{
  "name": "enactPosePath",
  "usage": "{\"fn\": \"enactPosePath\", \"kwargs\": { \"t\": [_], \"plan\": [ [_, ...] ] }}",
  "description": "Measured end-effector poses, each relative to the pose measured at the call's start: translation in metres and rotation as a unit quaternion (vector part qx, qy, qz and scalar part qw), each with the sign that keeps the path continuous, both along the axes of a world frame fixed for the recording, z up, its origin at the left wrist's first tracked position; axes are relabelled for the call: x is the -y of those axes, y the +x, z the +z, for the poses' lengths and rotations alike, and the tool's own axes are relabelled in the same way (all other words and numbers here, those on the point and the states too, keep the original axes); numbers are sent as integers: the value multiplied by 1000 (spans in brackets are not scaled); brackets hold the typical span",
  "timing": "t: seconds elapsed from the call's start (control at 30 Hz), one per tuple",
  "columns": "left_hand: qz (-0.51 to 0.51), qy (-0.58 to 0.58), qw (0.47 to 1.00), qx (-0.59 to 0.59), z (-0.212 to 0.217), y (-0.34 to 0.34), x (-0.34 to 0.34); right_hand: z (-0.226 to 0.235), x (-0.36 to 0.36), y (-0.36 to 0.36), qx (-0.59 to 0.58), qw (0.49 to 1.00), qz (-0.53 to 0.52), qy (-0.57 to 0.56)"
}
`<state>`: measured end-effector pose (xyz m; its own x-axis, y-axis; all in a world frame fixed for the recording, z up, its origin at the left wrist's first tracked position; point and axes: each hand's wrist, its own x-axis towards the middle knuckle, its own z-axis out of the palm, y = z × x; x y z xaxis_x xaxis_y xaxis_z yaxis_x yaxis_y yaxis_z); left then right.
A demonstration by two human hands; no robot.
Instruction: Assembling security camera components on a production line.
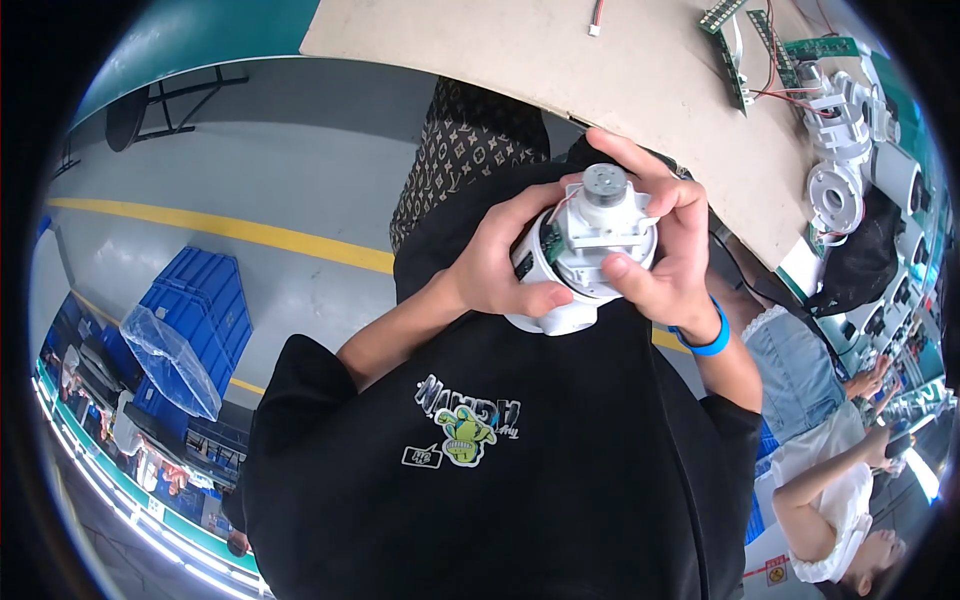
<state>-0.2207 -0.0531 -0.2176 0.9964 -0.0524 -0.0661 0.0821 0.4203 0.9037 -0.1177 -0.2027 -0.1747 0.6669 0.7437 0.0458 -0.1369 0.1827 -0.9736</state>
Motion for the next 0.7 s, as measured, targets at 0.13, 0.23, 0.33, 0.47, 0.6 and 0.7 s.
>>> {"fn": "enactPosePath", "kwargs": {
  "t": [0.13,0.23,0.33,0.47,0.6,0.7],
  "plan": [
    [-39,80,996,15,12,-1,-4,8,11,5,-3,999,29,-14],
    [-12,97,995,19,21,5,-3,21,20,21,-23,999,41,-13],
    [-8,24,999,-47,37,6,-1,42,28,35,3,988,115,-107],
    [-51,-10,995,-86,38,7,8,50,26,50,102,952,224,-182],
    [-23,86,996,-24,29,4,9,49,24,48,104,938,272,-191],
    [-28,-45,995,-84,31,2,5,46,29,39,6,962,206,-178]
  ]
}}
